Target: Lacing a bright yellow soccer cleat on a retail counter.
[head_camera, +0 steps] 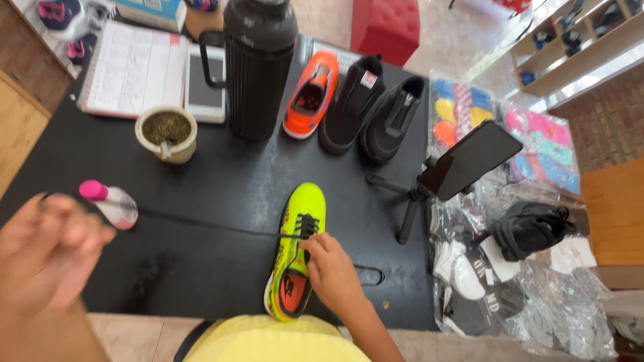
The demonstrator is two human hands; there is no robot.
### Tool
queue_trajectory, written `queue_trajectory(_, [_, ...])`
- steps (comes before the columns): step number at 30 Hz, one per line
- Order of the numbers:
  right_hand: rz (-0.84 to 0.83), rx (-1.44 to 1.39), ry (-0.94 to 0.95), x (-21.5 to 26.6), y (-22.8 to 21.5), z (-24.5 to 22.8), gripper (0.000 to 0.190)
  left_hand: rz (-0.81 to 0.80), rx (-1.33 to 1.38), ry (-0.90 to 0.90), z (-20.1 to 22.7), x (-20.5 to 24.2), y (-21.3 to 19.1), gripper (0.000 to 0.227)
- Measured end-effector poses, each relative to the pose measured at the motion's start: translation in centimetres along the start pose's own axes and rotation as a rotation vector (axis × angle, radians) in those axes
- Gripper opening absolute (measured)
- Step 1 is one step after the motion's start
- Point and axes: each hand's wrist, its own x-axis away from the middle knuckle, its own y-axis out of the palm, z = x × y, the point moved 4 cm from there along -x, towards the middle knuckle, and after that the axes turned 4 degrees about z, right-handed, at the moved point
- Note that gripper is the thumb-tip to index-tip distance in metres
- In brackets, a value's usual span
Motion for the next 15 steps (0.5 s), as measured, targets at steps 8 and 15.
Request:
queue_trajectory(8, [0.225,-0.137,0.030,3.1,-0.5,3.1,0.039,0.242,-0.273,-0.189,-10.3,-0.5,7.6,0.009])
queue_trajectory(15, [0.285,-0.209,0.049,3.7,-0.5,3.0,0.037,0.096,-0.394,-0.510,-19.5,0.4,12.6,0.015])
